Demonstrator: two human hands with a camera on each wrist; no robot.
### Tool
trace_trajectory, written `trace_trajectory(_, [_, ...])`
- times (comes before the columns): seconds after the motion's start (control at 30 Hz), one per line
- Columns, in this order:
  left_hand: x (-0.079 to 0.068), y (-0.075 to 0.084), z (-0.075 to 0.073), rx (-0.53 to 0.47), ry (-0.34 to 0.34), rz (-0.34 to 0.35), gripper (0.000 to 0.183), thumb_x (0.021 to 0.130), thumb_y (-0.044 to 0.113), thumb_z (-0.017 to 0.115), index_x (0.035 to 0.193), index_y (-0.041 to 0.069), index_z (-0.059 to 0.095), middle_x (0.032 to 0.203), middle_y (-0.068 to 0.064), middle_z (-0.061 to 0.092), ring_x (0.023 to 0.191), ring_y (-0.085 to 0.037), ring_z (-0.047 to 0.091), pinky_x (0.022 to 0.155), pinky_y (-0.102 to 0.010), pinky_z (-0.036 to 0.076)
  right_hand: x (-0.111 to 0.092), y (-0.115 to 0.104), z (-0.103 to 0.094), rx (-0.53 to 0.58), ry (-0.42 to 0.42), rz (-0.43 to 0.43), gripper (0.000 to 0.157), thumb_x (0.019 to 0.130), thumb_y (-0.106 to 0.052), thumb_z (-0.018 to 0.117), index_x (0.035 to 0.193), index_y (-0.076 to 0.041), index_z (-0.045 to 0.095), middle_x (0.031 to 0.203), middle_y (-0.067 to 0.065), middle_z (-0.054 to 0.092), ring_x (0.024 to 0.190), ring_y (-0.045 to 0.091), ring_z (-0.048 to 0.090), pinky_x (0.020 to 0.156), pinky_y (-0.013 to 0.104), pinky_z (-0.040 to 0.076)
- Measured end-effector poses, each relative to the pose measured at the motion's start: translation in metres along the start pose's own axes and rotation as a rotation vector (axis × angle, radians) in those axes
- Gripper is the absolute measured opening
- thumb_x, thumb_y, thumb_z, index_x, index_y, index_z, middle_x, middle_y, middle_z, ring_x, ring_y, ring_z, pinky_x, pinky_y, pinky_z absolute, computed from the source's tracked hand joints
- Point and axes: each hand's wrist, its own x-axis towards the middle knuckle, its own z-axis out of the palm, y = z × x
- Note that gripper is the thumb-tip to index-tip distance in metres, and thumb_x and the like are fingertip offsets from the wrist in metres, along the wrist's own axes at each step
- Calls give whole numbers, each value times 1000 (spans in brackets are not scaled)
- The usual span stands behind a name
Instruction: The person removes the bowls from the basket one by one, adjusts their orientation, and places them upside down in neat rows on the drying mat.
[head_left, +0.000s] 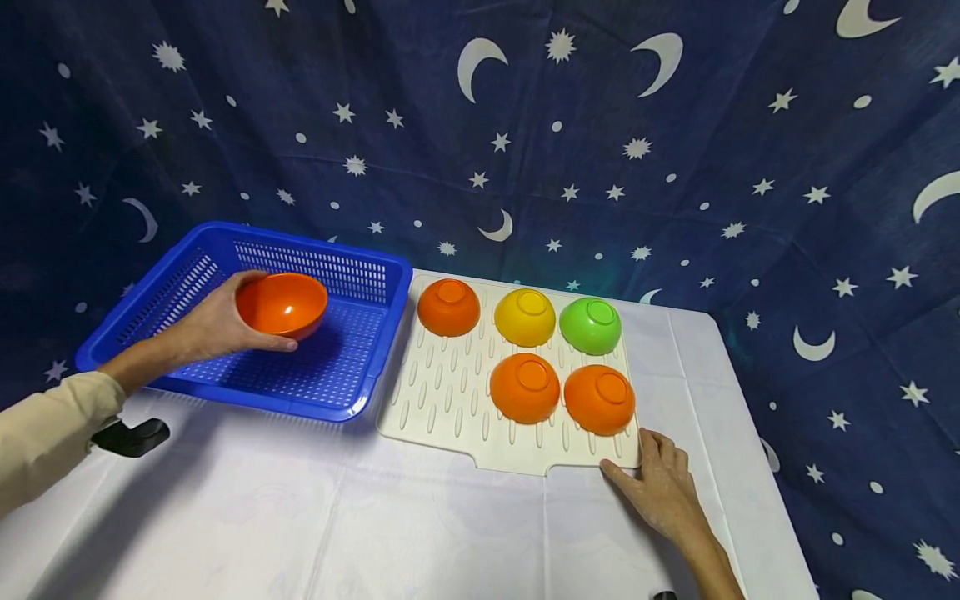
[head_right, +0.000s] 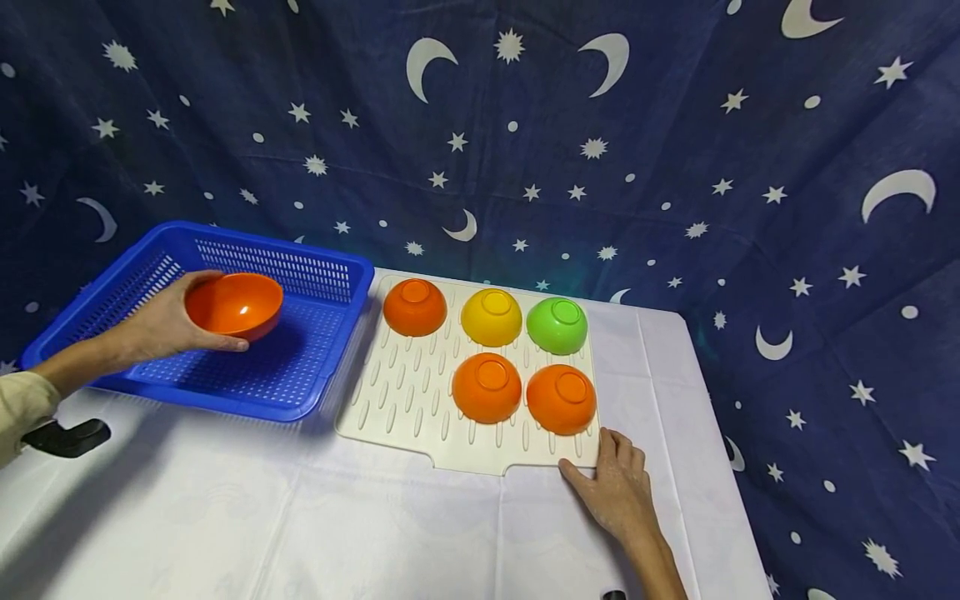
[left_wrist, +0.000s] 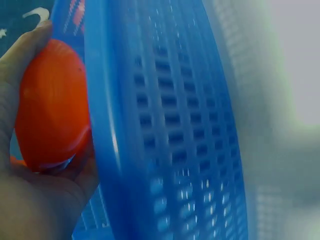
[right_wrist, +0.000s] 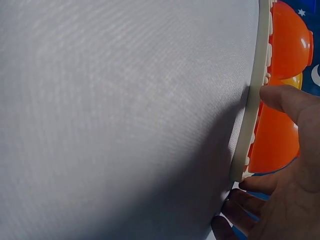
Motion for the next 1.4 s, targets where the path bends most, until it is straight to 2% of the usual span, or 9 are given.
trace_trajectory(0.27, [-12,22,17,-75,49,-33,112,82,31,88,157,-7,14,147,-36,30,126,-55,40,102,-66,40,-1,-1,1,21,13,-7,89,93,-54,68,148,8,34,142,31,33,126,51,29,100,67,28])
trace_trajectory(0.4, [-19,33,24,-83,89,-7,109,82,27,88,157,-5,15,147,-34,32,125,-54,40,100,-68,40,-2,-2,1,29,15,7,90,93,-51,69,146,11,33,143,32,32,128,51,27,101,67,26])
trace_trajectory(0.63, [-36,61,43,-109,141,62,112,76,20,91,157,-3,18,143,-32,38,121,-53,44,96,-69,44,-2,-4,3,49,30,28,92,91,-49,71,144,16,31,141,36,31,129,52,26,103,67,24])
trace_trajectory(0.9, [-54,85,68,-178,160,96,115,69,24,96,155,0,23,142,-25,41,119,-46,48,94,-64,48,-3,-4,7,73,69,34,93,90,-44,73,144,15,27,142,37,27,129,53,25,101,67,24])
trace_trajectory(1.0, [-62,88,77,-187,150,100,116,67,26,97,154,1,25,142,-23,42,119,-45,49,94,-64,48,-4,-7,10,72,122,5,95,87,-39,77,144,16,23,142,37,25,127,54,24,98,68,24])
trace_trajectory(1.17, [-72,91,89,-192,131,99,118,65,29,99,154,2,26,142,-22,43,120,-44,50,94,-63,48,-7,-18,13,54,278,-87,97,81,-28,83,145,14,22,143,36,22,125,52,24,90,66,23])
trace_trajectory(1.27, [-76,92,95,-199,118,97,118,65,29,99,155,3,26,142,-21,44,120,-43,51,93,-63,49,-10,-30,12,75,345,-166,89,82,-22,82,145,11,28,146,32,23,126,49,25,89,63,22])
trace_trajectory(1.4, [-80,93,105,-213,112,109,117,64,29,99,154,5,28,141,-20,44,119,-42,52,92,-61,51,-14,-51,12,119,370,-276,72,85,-17,80,140,6,40,146,28,29,125,45,29,91,61,19])
